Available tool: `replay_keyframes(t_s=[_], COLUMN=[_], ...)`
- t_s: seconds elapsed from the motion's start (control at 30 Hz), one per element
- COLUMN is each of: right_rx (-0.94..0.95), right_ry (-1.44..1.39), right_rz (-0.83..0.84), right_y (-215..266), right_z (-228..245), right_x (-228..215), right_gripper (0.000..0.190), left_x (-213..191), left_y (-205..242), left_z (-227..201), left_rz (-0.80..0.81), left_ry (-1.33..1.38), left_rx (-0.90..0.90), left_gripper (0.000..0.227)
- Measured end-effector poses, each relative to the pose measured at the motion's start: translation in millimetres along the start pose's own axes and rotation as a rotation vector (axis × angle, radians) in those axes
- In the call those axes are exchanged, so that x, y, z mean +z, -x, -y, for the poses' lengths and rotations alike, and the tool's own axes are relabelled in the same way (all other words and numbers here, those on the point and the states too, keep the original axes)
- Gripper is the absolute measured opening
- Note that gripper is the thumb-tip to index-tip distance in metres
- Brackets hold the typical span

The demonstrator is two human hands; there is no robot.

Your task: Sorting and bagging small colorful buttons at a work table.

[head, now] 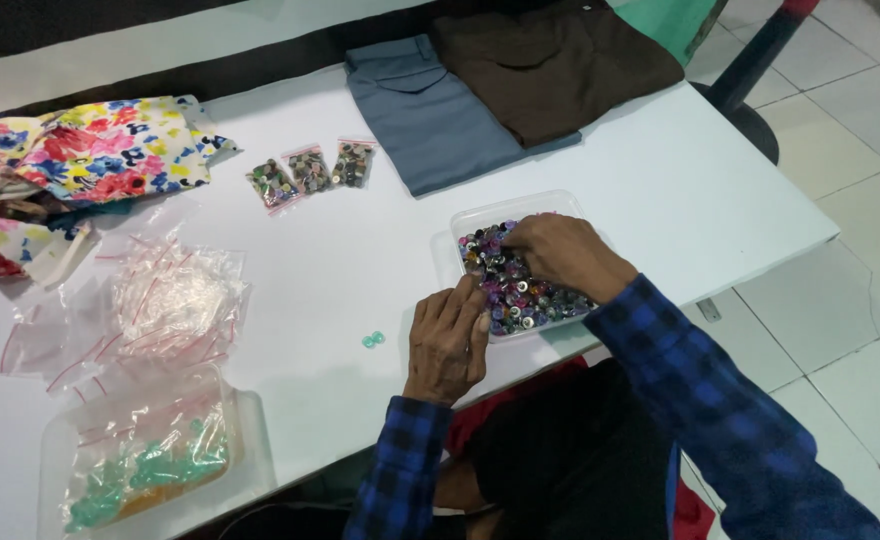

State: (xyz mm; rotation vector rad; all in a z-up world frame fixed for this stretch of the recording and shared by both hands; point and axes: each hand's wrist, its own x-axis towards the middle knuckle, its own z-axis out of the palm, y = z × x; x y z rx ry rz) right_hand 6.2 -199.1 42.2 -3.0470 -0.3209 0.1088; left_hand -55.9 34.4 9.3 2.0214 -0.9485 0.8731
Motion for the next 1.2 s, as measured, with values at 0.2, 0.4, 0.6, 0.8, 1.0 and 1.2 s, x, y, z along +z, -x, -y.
replay_keyframes(t_s=[0.2,0.4,0.6,0.8,1.0,1.2], right_rx=[-0.063,-0.028,0.008,-0.037,-0.013,-0.113], right_ry=[-0.028,0.008,-0.022,-0.321,-0.313,-0.176], right_rz=[0.075,0.213,0.121,-0.038,-0.059,0.097], right_y=[3,31,25,14,16,-8], right_z=[19,18,-2,-8,3,9], right_x=[-8,-44,-39,-32,-43,-12], right_gripper=[0.029,0.032,0.029,0.032,0.029,0.035], left_x=[3,7,9,3,5,3], left_y=[3,6,10,5,5,1], left_z=[4,6,8,5,6,4], left_rz=[0.019,-0.001,-0.016,-0.019,-0.009,0.009], left_ry=[-0.022,-0.046,-0.046,-0.014,-0.033,-0.010], left_rx=[0.014,0.033,0.025,0.018,0.017,0.019], left_gripper=[0.033,0.034,0.034,0.030,0.031,0.032])
